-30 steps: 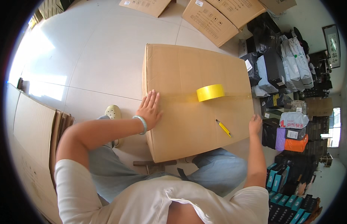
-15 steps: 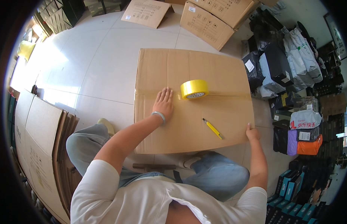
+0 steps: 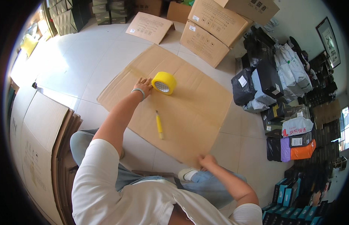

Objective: The person sits on the floor and tapes a cardboard box closed using yellow packing tape and a utility knife. They apply tape along the seams, cut the tape, and smooth it down, then move the sealed box aside.

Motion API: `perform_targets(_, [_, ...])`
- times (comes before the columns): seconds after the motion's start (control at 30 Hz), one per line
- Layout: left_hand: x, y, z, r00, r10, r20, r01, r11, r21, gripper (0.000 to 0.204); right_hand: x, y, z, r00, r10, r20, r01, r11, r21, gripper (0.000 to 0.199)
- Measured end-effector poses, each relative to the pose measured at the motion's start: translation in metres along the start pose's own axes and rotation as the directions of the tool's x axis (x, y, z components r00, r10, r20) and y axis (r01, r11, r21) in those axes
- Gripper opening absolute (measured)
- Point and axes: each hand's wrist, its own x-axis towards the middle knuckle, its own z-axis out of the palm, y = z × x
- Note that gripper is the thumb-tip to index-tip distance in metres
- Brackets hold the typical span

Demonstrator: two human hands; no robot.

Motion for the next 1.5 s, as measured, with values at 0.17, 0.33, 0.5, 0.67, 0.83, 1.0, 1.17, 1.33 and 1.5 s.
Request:
perform_targets(0.17, [-0.046, -0.038, 0.003, 0.745, -0.658, -0.108, 0.612, 0.739, -0.280, 0.058, -0.046, -0.115, 0.103, 0.881, -0.347, 0.321, 0.281, 0.930, 0.235, 0.048])
perform_targets(0.33, [-0.178, 0.017, 0.021, 0.748, -0.652, -0.126, 0.539, 0.707, -0.459, 0.069, -0.051, -0.196, 0.096, 0.715, -0.696, 0.065, 0.663, 0.704, 0.255, 0.040])
perform_targets(0.5, [-0.275, 0.094, 0.074, 0.813, -0.581, 0.039, 0.552, 0.748, -0.370, 0.079, 0.073, -0.171, 0.019, 0.504, -0.495, -0.707, 0.343, 0.867, -0.362, 0.056])
perform_targets(0.67, [-0.298, 0.092, 0.096, 0.853, -0.472, -0.223, 0.389, 0.859, -0.332, 0.069, 0.074, -0.127, 0.023, 0.725, -0.381, -0.573, 0.224, 0.918, -0.326, 0.072])
perform_targets(0.83, [-0.296, 0.048, 0.108, 0.863, -0.308, -0.400, 0.206, 0.938, -0.279, 0.064, 0.042, -0.126, 0.059, 0.776, -0.269, -0.570, 0.133, 0.954, -0.269, 0.075])
perform_targets(1.0, [-0.293, 0.021, 0.094, 0.906, -0.239, -0.350, 0.083, 0.910, -0.407, 0.056, -0.011, -0.114, 0.085, 0.892, -0.118, -0.436, -0.018, 0.956, -0.294, 0.084])
perform_targets(1.17, [-0.285, 0.012, 0.091, 0.940, -0.220, -0.263, 0.088, 0.897, -0.433, 0.054, -0.032, -0.144, 0.042, 0.849, -0.336, -0.408, 0.218, 0.926, -0.309, 0.081])
perform_targets(1.33, [-0.272, 0.034, 0.081, 0.916, -0.118, -0.385, 0.001, 0.957, -0.291, 0.052, 0.092, -0.242, -0.021, 0.365, -0.510, -0.779, 0.761, 0.646, -0.067, 0.074])
perform_targets(1.5, [-0.266, 0.044, 0.079, 0.934, -0.126, -0.335, 0.024, 0.956, -0.292, 0.052, 0.157, -0.306, -0.072, 0.608, -0.558, -0.565, 0.791, 0.483, 0.375, 0.056])
